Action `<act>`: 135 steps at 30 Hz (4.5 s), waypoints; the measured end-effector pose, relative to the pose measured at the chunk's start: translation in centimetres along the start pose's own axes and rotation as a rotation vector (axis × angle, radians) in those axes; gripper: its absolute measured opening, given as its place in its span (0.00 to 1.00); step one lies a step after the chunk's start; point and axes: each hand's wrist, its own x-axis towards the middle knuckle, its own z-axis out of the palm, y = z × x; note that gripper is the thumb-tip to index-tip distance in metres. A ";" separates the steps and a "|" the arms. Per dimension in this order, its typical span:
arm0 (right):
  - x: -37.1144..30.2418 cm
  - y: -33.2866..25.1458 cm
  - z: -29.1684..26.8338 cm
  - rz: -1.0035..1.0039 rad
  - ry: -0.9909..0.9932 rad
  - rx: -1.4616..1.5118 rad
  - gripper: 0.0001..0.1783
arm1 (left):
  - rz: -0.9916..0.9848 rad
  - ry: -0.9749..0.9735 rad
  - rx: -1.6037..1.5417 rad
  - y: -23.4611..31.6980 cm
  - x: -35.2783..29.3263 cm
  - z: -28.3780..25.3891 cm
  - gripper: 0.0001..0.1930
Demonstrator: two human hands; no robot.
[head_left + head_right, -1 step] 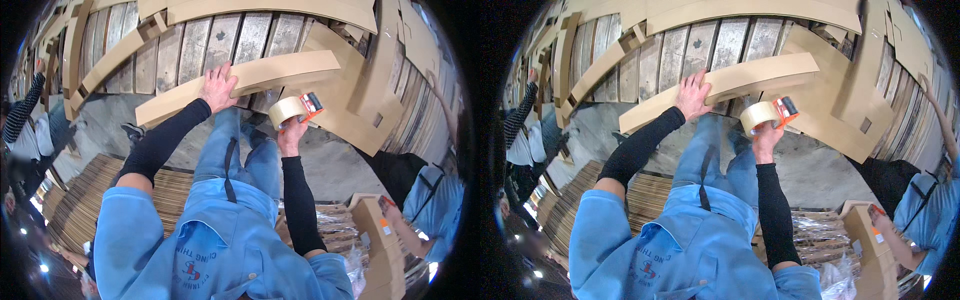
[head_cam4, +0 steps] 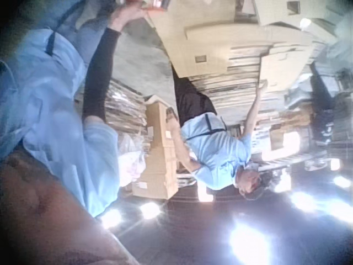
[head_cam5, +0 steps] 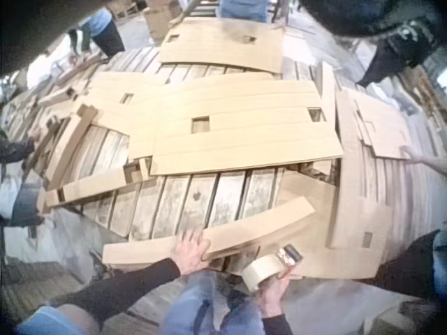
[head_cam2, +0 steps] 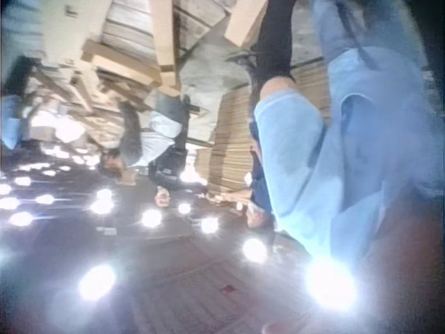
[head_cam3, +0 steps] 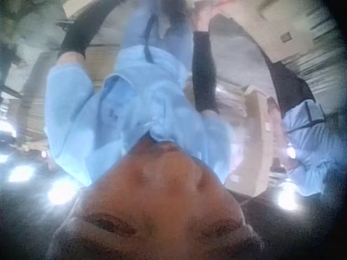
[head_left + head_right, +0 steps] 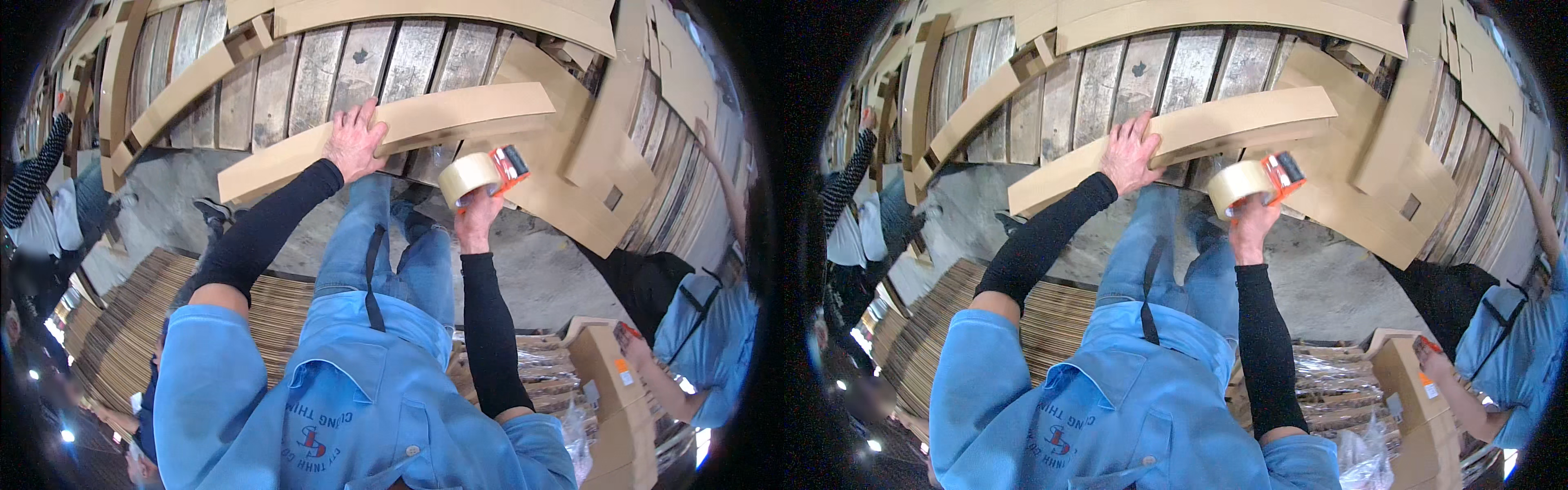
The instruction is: The person repeatedly picks up flat cardboard pieces from a wooden pallet, applies clear packing tape using a handheld dispenser, and places the taped pieces back on the pallet. The person also briefly adjusts the tape roll in the dispenser during the process.
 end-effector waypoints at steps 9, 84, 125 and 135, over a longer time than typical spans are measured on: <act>5.7 -1.5 9.8 0.062 -0.445 -0.356 0.15 | 0.069 0.233 0.085 0.6 -1.7 3.6 0.10; -2.3 -0.8 13.8 -1.027 -0.872 -1.597 0.18 | -0.237 0.289 0.067 -0.4 -3.3 4.8 0.28; 0.2 -1.9 10.7 -0.975 -0.917 -1.977 0.07 | -0.212 0.346 0.129 2.1 5.8 3.4 0.26; 1.1 -11.7 -5.5 -0.547 -0.878 -1.734 0.14 | -0.294 0.039 0.125 2.3 7.1 0.1 0.29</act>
